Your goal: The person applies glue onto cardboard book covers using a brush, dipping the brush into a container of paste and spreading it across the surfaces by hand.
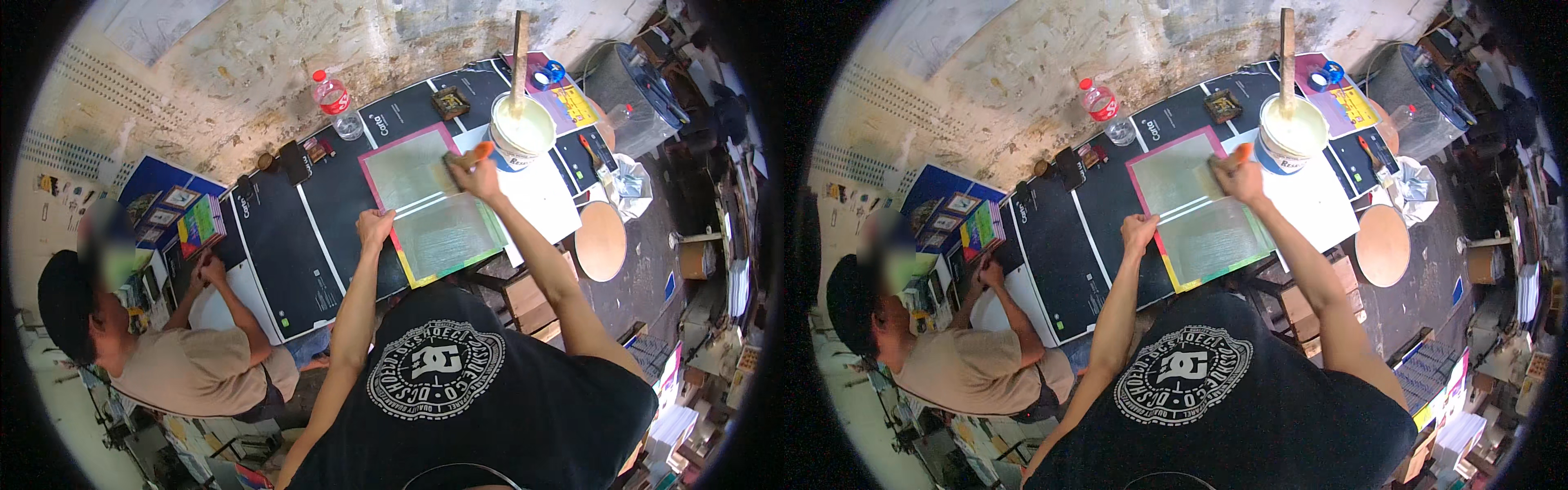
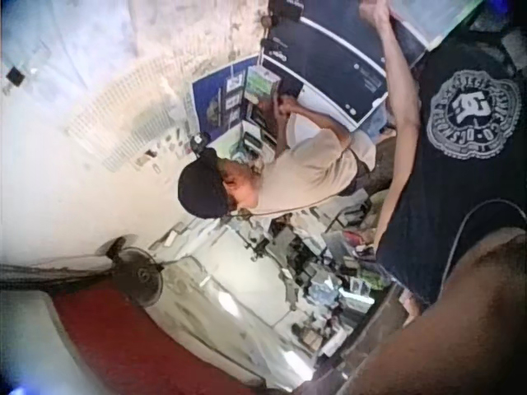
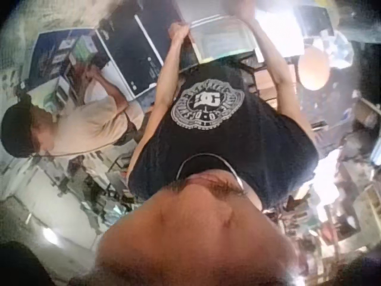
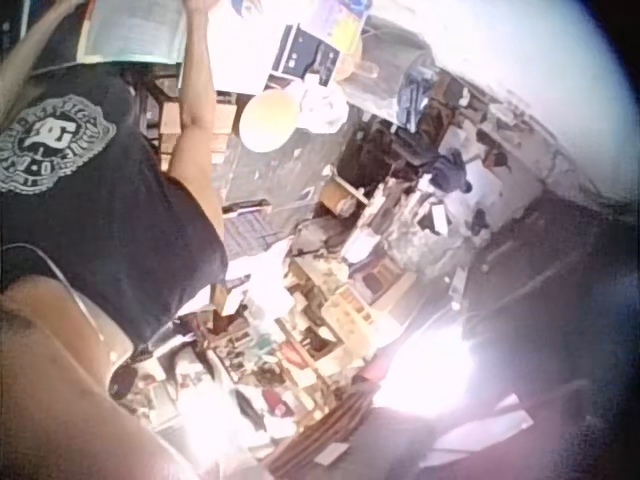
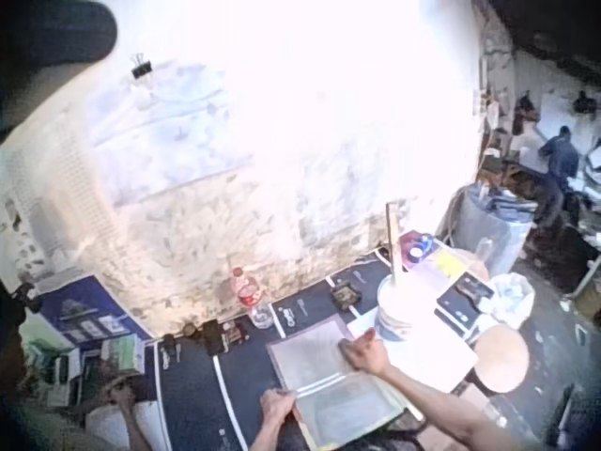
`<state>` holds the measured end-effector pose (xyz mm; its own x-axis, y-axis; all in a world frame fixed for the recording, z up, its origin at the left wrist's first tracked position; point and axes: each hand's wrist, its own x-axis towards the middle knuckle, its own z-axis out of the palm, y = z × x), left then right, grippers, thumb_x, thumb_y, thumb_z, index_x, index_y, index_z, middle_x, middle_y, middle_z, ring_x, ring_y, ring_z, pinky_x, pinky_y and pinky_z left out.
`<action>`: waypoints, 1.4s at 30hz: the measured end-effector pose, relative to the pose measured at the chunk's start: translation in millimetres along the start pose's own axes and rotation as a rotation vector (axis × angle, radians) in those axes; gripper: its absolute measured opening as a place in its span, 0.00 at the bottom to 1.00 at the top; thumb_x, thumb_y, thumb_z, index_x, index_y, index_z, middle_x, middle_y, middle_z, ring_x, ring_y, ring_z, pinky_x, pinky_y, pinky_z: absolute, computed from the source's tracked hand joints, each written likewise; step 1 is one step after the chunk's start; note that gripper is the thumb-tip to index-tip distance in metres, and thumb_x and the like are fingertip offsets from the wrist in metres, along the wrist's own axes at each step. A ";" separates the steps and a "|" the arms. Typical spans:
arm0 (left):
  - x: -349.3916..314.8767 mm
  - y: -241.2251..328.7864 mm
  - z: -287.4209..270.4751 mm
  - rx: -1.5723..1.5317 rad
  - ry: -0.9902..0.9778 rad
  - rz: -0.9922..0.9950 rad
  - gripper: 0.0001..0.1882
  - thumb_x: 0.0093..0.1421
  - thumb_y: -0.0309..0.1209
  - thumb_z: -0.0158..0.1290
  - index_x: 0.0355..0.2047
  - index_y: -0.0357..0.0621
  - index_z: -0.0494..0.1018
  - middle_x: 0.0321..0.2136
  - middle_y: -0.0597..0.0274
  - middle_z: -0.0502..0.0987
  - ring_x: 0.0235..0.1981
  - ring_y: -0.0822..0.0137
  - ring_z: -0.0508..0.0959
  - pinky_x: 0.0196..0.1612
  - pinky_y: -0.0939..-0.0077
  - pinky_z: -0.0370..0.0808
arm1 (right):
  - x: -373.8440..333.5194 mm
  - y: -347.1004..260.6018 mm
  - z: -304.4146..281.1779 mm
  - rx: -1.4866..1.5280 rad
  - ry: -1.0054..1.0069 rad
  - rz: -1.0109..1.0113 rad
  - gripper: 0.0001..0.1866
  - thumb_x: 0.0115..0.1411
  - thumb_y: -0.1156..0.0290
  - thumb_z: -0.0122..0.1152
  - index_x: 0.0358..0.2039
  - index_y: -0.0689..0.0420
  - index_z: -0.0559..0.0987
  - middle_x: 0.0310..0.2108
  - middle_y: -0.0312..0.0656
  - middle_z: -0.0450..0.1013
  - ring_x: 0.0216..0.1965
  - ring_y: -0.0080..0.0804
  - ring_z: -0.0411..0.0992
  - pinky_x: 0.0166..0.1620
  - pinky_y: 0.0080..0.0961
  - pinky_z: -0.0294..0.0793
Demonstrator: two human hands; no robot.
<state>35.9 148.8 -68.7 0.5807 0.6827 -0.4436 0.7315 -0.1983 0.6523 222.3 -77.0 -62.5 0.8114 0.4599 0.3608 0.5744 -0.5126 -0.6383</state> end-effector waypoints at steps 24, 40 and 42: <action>27.2 -111.9 -61.5 -0.197 0.047 0.015 0.10 0.55 0.35 0.59 0.28 0.40 0.79 0.23 0.66 0.78 0.24 0.74 0.75 0.26 0.75 0.69 | -137.4 -3.7 -241.4 -0.053 0.448 0.815 0.25 0.63 0.51 0.63 0.44 0.65 0.80 0.35 0.38 0.77 0.32 0.21 0.73 0.32 0.19 0.70; 83.8 -343.5 -173.7 0.651 0.016 0.000 0.22 0.63 0.41 0.40 0.28 0.42 0.81 0.32 0.48 0.82 0.36 0.51 0.82 0.48 0.57 0.77 | -63.3 68.8 -256.9 0.589 0.367 0.647 0.14 0.63 0.57 0.67 0.41 0.54 0.79 0.24 0.24 0.67 0.23 0.10 0.62 0.25 0.13 0.58; 87.9 -333.7 -178.8 1.083 -0.095 0.163 0.22 0.65 0.37 0.36 0.32 0.43 0.81 0.39 0.50 0.82 0.43 0.51 0.80 0.55 0.56 0.74 | -29.9 78.6 -276.4 0.488 0.263 0.584 0.18 0.65 0.56 0.63 0.46 0.56 0.81 0.30 0.25 0.70 0.25 0.09 0.61 0.26 0.11 0.57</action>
<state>-221.0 400.8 -215.5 0.6903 0.5443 -0.4766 0.5423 -0.8253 -0.1571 273.1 -331.4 64.5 0.9999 -0.0021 -0.0137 -0.0139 -0.2148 -0.9766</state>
